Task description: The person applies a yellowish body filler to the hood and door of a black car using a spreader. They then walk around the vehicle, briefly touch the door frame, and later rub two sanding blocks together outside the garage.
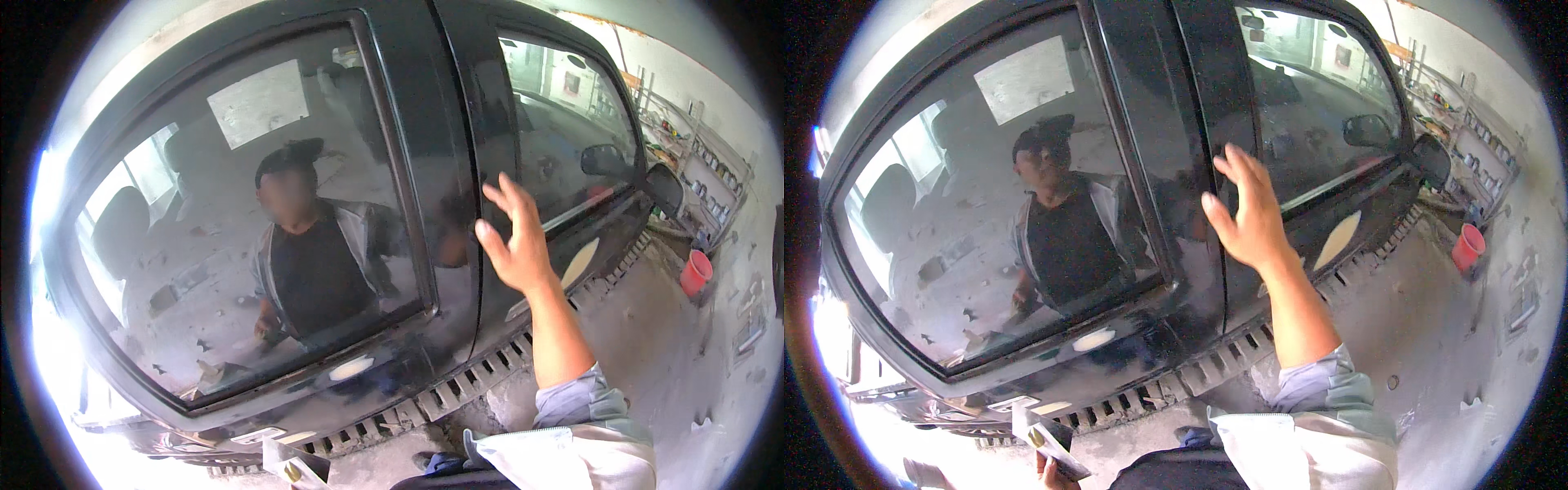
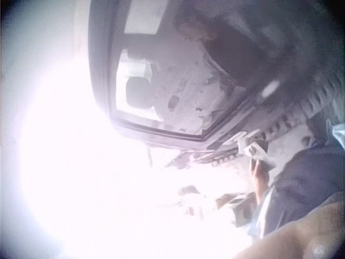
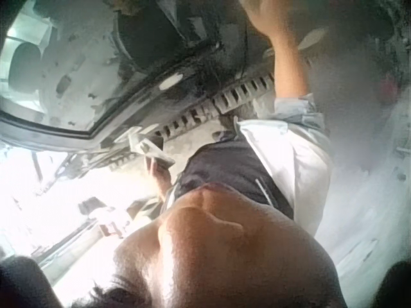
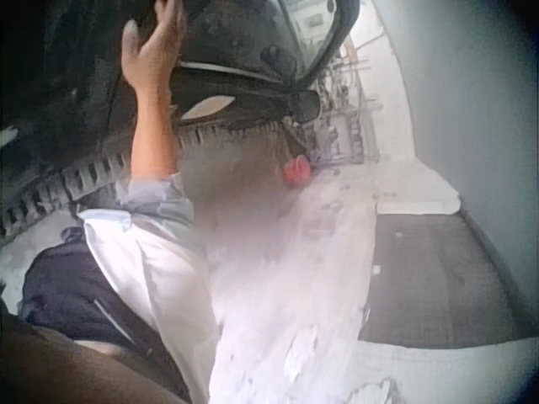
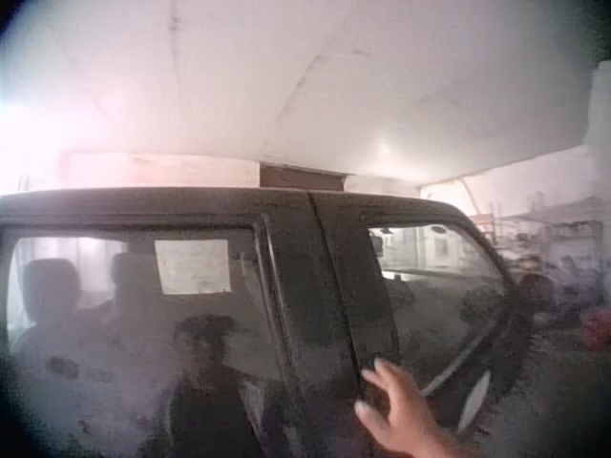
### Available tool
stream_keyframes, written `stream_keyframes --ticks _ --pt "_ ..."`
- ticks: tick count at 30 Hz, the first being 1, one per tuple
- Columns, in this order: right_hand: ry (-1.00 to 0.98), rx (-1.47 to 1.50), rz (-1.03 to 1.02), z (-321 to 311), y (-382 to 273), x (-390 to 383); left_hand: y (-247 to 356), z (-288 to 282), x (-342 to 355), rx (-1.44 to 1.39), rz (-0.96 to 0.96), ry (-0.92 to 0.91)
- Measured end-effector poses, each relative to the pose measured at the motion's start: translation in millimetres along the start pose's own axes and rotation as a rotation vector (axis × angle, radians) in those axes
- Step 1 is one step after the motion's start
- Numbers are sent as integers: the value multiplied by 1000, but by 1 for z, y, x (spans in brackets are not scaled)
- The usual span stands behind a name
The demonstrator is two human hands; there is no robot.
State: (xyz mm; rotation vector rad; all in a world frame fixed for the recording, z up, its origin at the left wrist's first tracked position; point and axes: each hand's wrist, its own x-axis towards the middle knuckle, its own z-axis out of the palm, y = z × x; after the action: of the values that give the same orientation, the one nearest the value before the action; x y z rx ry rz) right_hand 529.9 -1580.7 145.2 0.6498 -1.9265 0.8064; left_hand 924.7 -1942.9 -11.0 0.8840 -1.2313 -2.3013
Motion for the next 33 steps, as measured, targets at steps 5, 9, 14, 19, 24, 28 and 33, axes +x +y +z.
stream_keyframes --ticks 5,9,14,19,24,28,33 --pt "-136 109 403 -14 -28 -135 -11 1 11 33 -66 -248" --pt "-552 284 461 -24 -73 -230 -23 6 4 43 -110 -218" --pt "-790 394 450 -45 -94 -301 -59 6 7 27 -160 -221" --pt "-962 491 446 -56 -89 -299 -81 43 -19 62 -92 -240" --pt "-981 574 395 -89 -7 -296 -136 110 -37 -4 80 -284" --pt "-936 649 342 -121 119 -317 -198 192 -60 9 56 -199" --pt "-1135 703 494 -202 276 -341 -307 319 -95 -146 -39 -182"
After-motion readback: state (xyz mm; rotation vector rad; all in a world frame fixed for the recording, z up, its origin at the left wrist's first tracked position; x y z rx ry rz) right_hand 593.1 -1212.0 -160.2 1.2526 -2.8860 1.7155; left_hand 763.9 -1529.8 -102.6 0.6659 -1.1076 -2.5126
